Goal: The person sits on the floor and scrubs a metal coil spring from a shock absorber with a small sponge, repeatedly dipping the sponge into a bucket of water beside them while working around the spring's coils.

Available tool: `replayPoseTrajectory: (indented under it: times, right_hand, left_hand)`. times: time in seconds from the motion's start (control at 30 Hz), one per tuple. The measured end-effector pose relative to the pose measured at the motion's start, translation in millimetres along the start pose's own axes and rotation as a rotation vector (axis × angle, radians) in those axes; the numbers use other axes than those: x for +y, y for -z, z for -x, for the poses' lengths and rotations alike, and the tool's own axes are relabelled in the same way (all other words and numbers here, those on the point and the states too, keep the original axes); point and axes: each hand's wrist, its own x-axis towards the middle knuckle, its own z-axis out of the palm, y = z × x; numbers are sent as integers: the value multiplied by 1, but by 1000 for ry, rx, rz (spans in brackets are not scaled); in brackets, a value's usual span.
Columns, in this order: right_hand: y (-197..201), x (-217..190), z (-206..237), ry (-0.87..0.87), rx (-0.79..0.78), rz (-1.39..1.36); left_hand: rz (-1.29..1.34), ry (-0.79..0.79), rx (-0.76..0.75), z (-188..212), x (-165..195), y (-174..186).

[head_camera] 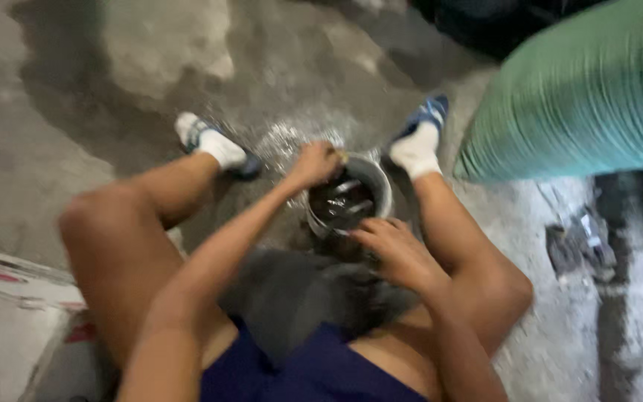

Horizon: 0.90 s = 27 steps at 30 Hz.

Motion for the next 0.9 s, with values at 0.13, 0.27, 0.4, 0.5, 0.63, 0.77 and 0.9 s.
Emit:
replayPoseTrajectory:
  times: [0.13, 0.27, 0.4, 0.5, 0.63, 0.77, 0.9]
  right_hand:
    - [2, 3, 13, -137, -55, 96]
    - [2, 3, 24, -226, -90, 97]
    - [-2, 6, 28, -212, 3, 106]
    - [-6, 9, 27, -248, 33, 72]
    - [-12, 13, 22, -91, 80, -42]
    - [-19, 17, 14, -169, -13, -73]
    - [-22, 19, 4, -195, -72, -107]
  left_hand:
    - [144, 25, 96, 10, 1, -3]
    - [111, -93, 116, 12, 21, -26]
    - [173, -178, 103, 7, 22, -40]
    - [266, -92, 192, 10, 5, -40]
    - [207, 3, 296, 21, -23, -43]
    - [186, -33, 262, 28, -41, -55]
    - [221, -53, 282, 28, -50, -64]
